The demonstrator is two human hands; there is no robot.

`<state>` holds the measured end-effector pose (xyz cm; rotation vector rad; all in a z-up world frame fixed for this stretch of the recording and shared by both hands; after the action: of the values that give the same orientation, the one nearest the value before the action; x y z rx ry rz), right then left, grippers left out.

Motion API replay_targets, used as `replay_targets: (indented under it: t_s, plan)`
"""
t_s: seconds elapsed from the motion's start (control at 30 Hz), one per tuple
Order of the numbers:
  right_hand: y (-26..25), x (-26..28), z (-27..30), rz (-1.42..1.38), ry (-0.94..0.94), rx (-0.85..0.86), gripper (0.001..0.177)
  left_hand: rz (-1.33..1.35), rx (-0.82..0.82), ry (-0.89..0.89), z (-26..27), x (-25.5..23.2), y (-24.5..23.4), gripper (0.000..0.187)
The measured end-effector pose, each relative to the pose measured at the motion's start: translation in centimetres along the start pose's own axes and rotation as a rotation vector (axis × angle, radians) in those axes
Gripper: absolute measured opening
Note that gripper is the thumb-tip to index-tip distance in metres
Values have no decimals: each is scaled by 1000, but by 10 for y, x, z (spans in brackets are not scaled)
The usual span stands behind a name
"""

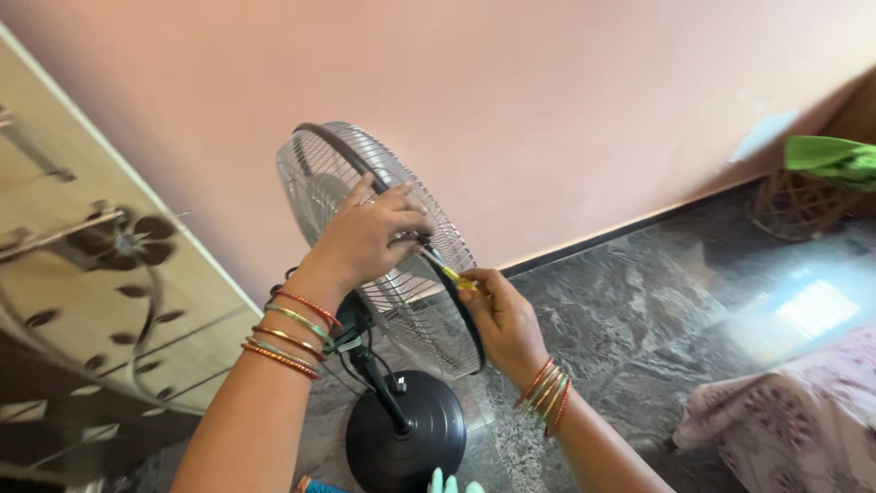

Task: The person assembles a standing fan by attaching the front wire cage to the fan head using a screwdriver. They tighten multiple screws around the cage rim and then secure the central hub cap.

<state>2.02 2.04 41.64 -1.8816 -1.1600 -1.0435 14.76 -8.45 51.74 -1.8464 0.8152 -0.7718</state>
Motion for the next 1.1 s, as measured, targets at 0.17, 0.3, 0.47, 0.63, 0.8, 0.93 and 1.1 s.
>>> replay_targets:
  t_s: [0.17, 0.3, 0.47, 0.63, 0.8, 0.93, 1.1]
  plan:
    - [-9, 28, 1, 133, -134, -95, 24, 64, -17, 0, 2, 6, 3, 22]
    - [-9, 26, -3, 166, -76, -94, 24, 87, -42, 7, 3, 6, 3, 23]
    - [-9, 42, 1, 201, -190, -129, 24, 121, -46, -6, 5, 7, 3, 23]
    - [-7, 53, 14, 269, -255, -175, 24, 136, -73, 14, 5, 5, 3, 21]
    - [3, 56, 21, 305, -208, -239, 23, 150, -130, 54, 6, 3, 2, 20]
    - [8, 64, 25, 351, -282, -307, 22, 156, -139, 63, 6, 4, 3, 21]
    - [13, 61, 24, 410, -264, -296, 23, 196, -130, 45, 5, 5, 6, 19]
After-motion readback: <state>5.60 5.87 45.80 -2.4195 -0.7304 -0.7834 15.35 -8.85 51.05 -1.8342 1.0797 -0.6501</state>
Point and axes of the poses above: each hand's wrist, its own z-axis away from the middle knuckle, its own y-axis out of the palm, x = y × z, the point moved 10 cm from there along -z, towards the middle knuckle, and after that the axes turned 15 degrees about -z, right-handed, at the moved point
